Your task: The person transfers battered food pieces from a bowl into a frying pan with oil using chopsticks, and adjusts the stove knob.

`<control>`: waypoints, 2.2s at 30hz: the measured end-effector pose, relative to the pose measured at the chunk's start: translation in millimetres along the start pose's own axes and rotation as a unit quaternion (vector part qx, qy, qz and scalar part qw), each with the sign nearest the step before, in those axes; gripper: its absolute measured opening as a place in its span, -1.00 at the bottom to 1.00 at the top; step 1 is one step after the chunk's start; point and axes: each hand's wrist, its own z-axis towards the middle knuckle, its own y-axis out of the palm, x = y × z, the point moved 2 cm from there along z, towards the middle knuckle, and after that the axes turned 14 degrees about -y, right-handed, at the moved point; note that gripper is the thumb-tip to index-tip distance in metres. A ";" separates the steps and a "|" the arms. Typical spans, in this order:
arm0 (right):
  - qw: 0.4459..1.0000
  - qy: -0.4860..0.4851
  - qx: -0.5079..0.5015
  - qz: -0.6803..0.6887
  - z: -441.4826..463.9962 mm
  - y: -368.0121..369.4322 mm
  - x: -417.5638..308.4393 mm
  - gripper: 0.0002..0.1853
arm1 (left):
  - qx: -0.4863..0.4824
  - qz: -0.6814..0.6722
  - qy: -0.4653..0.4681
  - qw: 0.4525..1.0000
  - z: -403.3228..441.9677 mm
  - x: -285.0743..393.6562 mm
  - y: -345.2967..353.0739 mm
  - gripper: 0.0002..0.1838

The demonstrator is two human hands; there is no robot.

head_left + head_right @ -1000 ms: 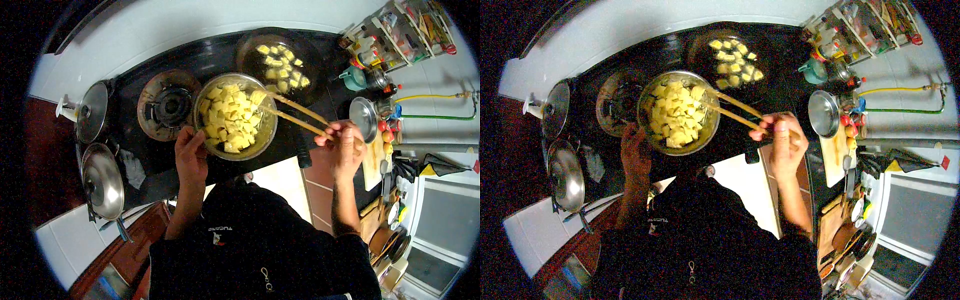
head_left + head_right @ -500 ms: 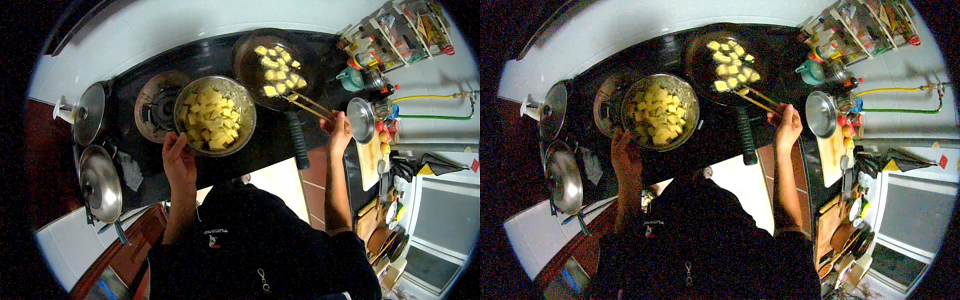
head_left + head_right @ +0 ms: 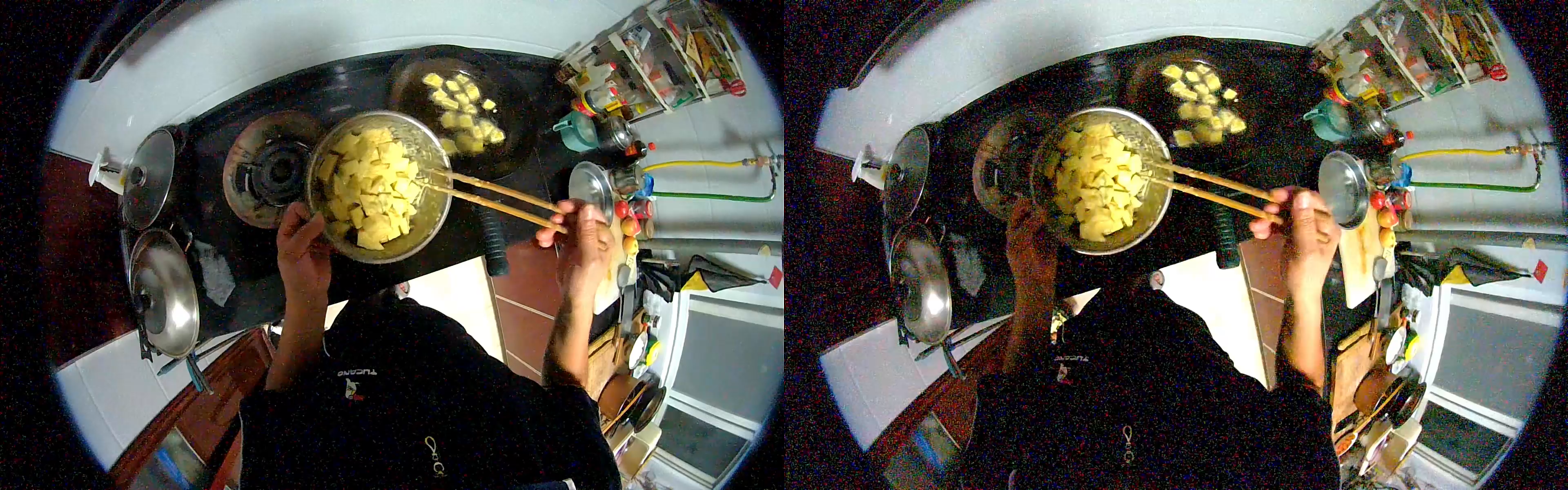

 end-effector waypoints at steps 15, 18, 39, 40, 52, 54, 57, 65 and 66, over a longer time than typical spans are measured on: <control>0.996 0.038 0.075 0.039 -14.1 19.7 40.9 -0.68 | -0.031 0.121 0.022 0.992 -3.5 -2.2 -3.2 -0.88; 0.994 0.043 0.086 0.050 -16.5 16.8 42.7 -0.66 | -0.018 0.127 0.029 0.991 -10.6 3.0 9.7 -0.85; 0.959 0.144 0.185 0.160 15.9 -12.6 64.7 -0.66 | 0.072 0.034 0.010 0.997 -3.7 -2.4 0.9 -0.92; 0.959 0.106 0.182 0.191 23.2 -13.5 69.2 -0.65 | 0.079 0.026 0.015 0.996 -3.5 -3.1 -0.1 -0.91; 0.976 -0.155 0.000 -0.150 66.1 34.7 146.1 -0.68 | 0.086 0.011 0.031 0.996 -9.3 3.5 -8.8 -0.87; 0.969 -0.174 -0.010 -0.176 68.3 39.1 145.4 -0.68 | 0.087 0.010 0.029 0.996 -9.3 3.9 -9.6 -0.86; 0.966 -0.182 -0.025 -0.184 72.5 39.2 140.7 -0.68 | 0.074 0.011 0.023 0.997 -8.5 3.1 -11.9 -0.86; 0.984 -0.146 0.000 -0.105 72.7 38.5 112.5 -0.72 | 0.044 0.024 0.020 0.999 -12.6 7.2 -11.7 -0.86; 0.980 -0.164 0.000 -0.114 74.1 35.9 111.0 -0.70 | 0.056 0.028 0.024 0.998 -10.7 5.6 -12.2 -0.86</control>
